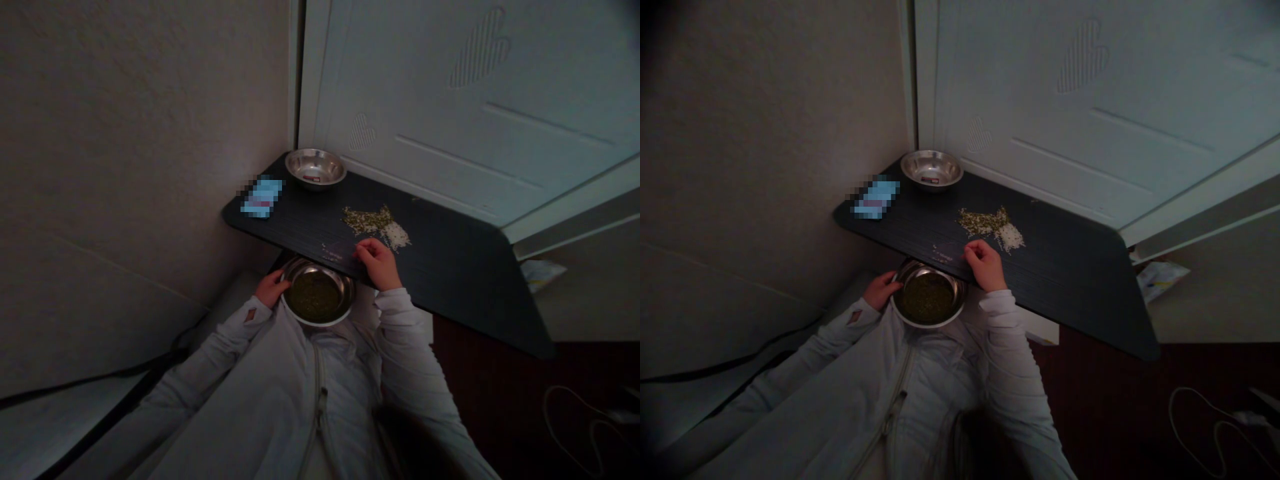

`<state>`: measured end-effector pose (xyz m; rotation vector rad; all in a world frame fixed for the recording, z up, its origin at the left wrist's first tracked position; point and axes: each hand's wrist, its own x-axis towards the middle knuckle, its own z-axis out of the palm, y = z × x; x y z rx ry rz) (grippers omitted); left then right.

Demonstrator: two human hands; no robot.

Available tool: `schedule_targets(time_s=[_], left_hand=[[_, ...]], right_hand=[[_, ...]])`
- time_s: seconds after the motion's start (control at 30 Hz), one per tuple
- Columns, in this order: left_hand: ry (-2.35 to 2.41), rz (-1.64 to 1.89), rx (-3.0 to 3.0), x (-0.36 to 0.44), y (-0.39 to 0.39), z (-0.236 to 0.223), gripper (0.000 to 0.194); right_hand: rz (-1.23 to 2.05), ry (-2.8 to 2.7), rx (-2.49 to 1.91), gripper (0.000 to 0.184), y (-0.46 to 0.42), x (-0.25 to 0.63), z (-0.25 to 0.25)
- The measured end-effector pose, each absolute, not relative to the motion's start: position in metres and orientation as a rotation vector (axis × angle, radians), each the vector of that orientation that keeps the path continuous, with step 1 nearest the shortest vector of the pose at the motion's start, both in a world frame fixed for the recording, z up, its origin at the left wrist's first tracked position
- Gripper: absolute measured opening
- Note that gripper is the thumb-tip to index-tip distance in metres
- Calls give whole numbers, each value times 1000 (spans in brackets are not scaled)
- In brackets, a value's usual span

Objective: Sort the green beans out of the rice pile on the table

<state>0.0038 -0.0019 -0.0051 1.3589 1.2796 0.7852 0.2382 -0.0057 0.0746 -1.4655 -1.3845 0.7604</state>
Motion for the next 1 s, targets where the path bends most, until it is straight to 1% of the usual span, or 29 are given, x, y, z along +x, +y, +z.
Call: schedule_targets(time_s=[0.5, 0.87, 1.0], left_hand=[[1303, 776, 1358, 5, -3, -1, 41], [1310, 754, 1425, 4, -1, -4, 36], [1298, 765, 1393, 5, -2, -1, 38]], right_hand=[[754, -1332, -1445, 11, -5, 240, 73], [662, -1331, -1487, 17, -3, 240, 73], [645, -1309, -1483, 18, -2, 241, 71]])
